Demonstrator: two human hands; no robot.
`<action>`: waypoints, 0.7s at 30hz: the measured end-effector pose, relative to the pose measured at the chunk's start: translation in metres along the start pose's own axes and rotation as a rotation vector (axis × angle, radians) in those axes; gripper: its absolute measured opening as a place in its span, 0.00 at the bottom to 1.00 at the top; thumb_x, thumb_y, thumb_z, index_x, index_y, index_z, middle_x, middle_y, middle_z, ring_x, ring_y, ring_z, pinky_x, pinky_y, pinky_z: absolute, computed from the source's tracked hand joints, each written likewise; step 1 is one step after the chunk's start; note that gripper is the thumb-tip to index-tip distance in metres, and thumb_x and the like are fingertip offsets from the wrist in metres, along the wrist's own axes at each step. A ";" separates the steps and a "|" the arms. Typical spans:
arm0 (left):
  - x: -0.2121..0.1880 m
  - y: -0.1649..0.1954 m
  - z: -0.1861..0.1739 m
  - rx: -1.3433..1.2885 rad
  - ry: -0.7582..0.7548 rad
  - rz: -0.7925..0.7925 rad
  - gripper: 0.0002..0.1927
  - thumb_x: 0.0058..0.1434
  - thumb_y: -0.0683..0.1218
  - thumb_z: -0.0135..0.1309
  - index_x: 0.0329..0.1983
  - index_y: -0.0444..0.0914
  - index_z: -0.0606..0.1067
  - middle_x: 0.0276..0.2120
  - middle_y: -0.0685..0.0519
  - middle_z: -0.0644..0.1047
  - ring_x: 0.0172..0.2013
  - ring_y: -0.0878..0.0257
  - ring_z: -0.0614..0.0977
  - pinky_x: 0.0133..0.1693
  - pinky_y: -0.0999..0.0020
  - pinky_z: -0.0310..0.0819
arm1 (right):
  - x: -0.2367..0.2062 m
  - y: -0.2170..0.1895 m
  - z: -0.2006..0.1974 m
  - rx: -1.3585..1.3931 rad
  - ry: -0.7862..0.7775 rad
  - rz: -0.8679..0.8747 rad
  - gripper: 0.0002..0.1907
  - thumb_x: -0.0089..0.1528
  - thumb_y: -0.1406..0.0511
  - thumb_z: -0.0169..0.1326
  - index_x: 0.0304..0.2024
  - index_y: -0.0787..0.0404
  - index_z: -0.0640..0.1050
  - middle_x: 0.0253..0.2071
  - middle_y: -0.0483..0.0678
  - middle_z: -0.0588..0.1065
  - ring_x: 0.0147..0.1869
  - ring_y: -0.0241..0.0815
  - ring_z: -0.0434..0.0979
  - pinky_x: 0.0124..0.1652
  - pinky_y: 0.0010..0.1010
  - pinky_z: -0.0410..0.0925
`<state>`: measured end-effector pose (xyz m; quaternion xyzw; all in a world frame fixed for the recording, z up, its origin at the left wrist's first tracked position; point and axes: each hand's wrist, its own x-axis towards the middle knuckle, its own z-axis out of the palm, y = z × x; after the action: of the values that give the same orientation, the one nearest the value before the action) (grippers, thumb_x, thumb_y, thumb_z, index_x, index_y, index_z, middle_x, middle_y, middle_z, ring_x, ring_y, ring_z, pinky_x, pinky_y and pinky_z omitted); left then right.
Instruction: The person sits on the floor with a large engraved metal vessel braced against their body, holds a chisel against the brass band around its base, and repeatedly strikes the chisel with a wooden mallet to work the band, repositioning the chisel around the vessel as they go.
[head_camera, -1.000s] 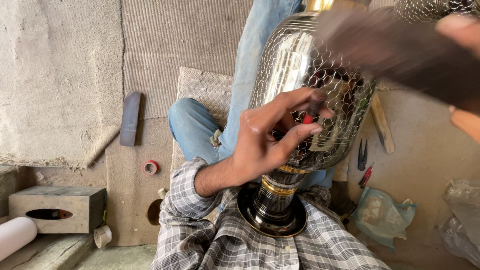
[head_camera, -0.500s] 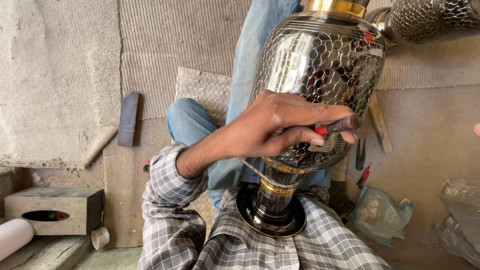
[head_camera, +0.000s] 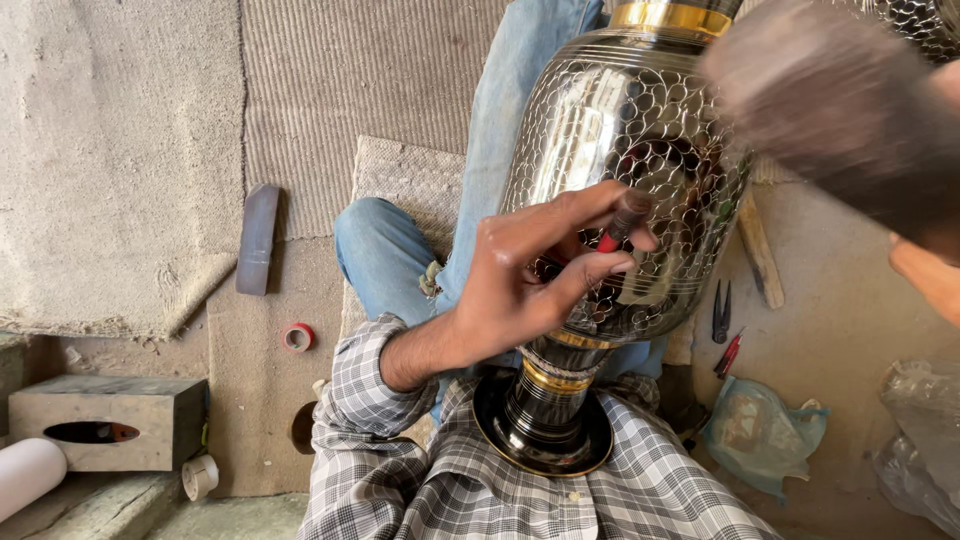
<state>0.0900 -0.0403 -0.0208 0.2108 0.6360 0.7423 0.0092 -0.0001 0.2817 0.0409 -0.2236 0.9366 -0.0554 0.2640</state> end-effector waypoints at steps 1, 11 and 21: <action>-0.001 -0.001 0.000 -0.031 0.026 -0.015 0.25 0.73 0.38 0.60 0.70 0.41 0.69 0.51 0.52 0.84 0.40 0.70 0.88 0.34 0.80 0.85 | -0.003 -0.002 0.004 -0.001 -0.004 -0.007 0.46 0.64 0.80 0.59 0.74 0.47 0.50 0.34 0.48 0.73 0.33 0.41 0.75 0.37 0.31 0.73; -0.069 0.038 0.005 -0.816 -0.388 0.309 0.12 0.73 0.44 0.46 0.33 0.36 0.73 0.32 0.43 0.81 0.35 0.50 0.88 0.25 0.72 0.80 | -0.076 -0.038 0.059 0.697 0.571 -0.029 0.52 0.63 0.81 0.59 0.79 0.45 0.48 0.35 0.47 0.73 0.32 0.40 0.74 0.37 0.30 0.73; -0.089 0.050 0.003 -0.573 -0.599 0.373 0.15 0.78 0.49 0.45 0.43 0.33 0.75 0.44 0.40 0.78 0.37 0.49 0.87 0.33 0.56 0.83 | -0.074 -0.113 0.284 1.469 1.160 -0.285 0.58 0.68 0.80 0.59 0.79 0.34 0.36 0.42 0.49 0.71 0.38 0.38 0.77 0.39 0.34 0.78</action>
<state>0.1844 -0.0719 0.0003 0.5161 0.3255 0.7837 0.1166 0.2481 0.2184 -0.1420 -0.0512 0.6166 -0.7654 -0.1773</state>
